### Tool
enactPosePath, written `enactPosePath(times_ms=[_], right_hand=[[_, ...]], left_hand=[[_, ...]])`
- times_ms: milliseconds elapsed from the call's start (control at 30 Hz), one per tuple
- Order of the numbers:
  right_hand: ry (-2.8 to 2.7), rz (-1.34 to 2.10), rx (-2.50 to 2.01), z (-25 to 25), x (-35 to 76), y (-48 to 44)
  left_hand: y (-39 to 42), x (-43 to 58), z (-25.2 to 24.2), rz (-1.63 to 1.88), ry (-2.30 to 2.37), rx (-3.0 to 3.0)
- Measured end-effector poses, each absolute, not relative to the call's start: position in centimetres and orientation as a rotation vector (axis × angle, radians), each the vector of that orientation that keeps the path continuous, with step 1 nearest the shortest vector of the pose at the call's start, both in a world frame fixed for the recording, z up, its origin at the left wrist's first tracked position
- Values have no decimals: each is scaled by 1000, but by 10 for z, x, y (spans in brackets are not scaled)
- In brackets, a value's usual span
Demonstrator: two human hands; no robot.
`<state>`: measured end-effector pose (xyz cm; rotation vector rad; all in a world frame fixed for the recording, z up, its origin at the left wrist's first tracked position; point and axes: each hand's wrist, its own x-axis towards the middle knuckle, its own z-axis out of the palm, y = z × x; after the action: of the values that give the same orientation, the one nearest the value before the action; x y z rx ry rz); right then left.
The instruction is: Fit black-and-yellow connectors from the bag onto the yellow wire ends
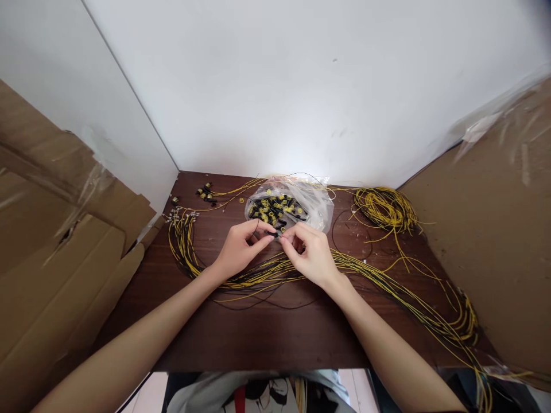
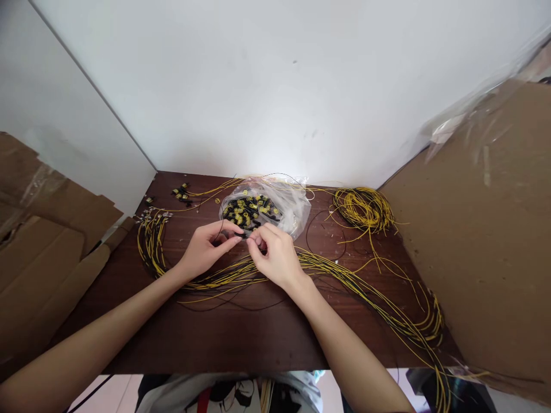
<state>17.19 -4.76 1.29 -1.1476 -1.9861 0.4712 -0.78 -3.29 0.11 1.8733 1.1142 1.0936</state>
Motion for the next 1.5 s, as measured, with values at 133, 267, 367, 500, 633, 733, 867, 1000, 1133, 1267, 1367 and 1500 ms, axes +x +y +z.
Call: enactPosePath(times_ms=[133, 267, 367, 500, 633, 733, 867, 1000, 1133, 1267, 1367, 1500], right_hand=[[-2002, 463, -1156, 12, 174, -47], [-2017, 456, -1176, 10, 175, -46], [-2010, 447, -1182, 9, 176, -46], [-2006, 424, -1183, 9, 175, -46], [-2010, 416, -1194, 9, 175, -46], [-2013, 419, -1202, 8, 176, -46], [-2005, 429, -1210, 9, 176, -46], [-1992, 442, -1217, 10, 175, -47], [-1993, 449, -1216, 10, 175, -47], [-1988, 451, -1230, 10, 175, -47], [-1984, 459, -1233, 9, 175, -46], [-1978, 468, -1237, 9, 175, -46]], left_hand=[[-33, -8, -1, 1078, 1113, 1832], [-33, -8, -2, 1035, 1107, 1765], [-34, -8, 0, 1038, 1126, 1779], [-34, -7, 2, 1060, 1153, 1821], [-33, -7, 1, 1063, 1172, 1827], [-33, -7, 0, 1061, 1172, 1820], [-33, -7, 0, 1066, 1157, 1818], [-33, -7, 0, 1069, 1151, 1824], [-33, -7, -1, 1075, 1146, 1831], [-33, -7, -1, 1075, 1146, 1825], [-33, -7, -1, 1071, 1149, 1823], [-33, -7, -1, 1071, 1153, 1826]])
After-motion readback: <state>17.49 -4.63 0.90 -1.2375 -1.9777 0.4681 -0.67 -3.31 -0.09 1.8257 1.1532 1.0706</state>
